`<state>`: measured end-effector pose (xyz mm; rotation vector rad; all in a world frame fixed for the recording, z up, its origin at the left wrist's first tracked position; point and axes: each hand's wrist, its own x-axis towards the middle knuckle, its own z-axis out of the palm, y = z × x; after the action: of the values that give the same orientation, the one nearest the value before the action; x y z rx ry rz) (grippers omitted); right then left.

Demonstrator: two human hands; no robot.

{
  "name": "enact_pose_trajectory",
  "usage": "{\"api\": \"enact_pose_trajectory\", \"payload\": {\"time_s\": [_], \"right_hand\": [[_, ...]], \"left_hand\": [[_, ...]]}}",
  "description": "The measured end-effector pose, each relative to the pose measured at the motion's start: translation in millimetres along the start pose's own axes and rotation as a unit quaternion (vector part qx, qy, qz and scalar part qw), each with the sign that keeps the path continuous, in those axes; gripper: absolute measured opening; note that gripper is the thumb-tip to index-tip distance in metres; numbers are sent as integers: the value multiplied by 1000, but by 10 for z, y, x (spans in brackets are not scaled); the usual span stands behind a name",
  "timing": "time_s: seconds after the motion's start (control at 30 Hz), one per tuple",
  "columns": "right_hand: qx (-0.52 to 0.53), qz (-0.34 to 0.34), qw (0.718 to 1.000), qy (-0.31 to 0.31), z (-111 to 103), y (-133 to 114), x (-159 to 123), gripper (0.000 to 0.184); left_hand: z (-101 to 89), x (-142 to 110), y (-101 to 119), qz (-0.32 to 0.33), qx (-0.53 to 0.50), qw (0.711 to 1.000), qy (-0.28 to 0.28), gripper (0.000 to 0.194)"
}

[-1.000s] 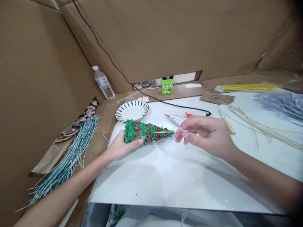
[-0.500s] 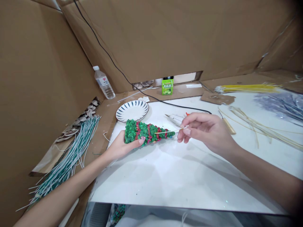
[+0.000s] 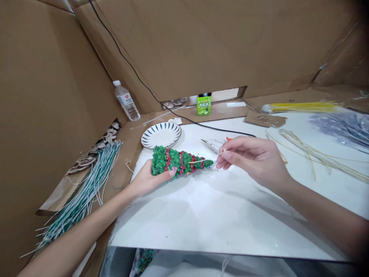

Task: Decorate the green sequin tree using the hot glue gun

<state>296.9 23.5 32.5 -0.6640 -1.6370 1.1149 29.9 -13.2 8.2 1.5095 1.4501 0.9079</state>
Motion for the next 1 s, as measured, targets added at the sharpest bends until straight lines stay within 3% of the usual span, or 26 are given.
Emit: {"api": "enact_pose_trajectory", "payload": {"time_s": [0.73, 0.9, 1.0], "right_hand": [[-31, 4, 999, -12, -17, -13, -7, 10], [-15, 7, 1000, 9, 8, -36, -24, 11], [-5, 10, 1000, -10, 2, -32, -23, 11]], "left_hand": [[4, -3, -7, 1, 9, 1000, 21, 32], [11, -5, 6, 8, 6, 1000, 2, 31], [11, -3, 12, 13, 10, 1000, 1, 30]]}}
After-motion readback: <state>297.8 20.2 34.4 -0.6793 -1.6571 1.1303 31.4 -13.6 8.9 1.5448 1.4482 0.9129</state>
